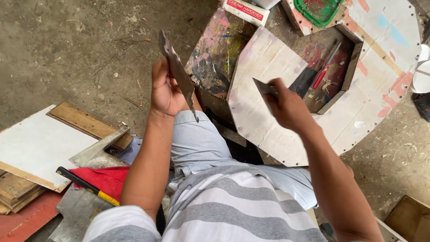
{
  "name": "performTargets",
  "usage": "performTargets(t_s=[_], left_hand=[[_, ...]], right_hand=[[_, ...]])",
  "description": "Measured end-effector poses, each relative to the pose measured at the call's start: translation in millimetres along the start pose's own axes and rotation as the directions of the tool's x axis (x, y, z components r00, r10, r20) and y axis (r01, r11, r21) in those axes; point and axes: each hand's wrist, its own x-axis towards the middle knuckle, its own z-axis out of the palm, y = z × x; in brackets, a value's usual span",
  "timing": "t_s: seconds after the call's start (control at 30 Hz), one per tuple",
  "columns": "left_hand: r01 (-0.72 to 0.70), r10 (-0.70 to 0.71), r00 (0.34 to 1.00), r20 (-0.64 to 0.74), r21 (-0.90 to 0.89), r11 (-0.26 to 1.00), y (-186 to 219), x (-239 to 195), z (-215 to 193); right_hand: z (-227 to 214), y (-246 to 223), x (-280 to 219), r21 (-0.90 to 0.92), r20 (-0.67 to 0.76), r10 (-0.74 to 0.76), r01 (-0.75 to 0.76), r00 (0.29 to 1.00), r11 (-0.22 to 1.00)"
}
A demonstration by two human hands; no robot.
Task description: Applying and smoothing filler or putty onto a large cutout workpiece using a spatula.
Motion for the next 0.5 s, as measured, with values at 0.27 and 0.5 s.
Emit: performTargets(t_s=[0.27,0.5], left_hand=[[0.019,-0.016,0.994,0.109,-0.031,0.999,-23.1,0.9,-63.8],[-0.003,0.009,0.991,0.132,-0.049,0.999,-35.6,14.1,-90.0]], right_hand=[[54.2,-6.5,21.3,-0.654,-0.049,-0.227,0.140,0.973,0.743],[74.8,-9.1,-26.8,-0.620,-0.030,-0.421,0.314,0.906,0.719]])
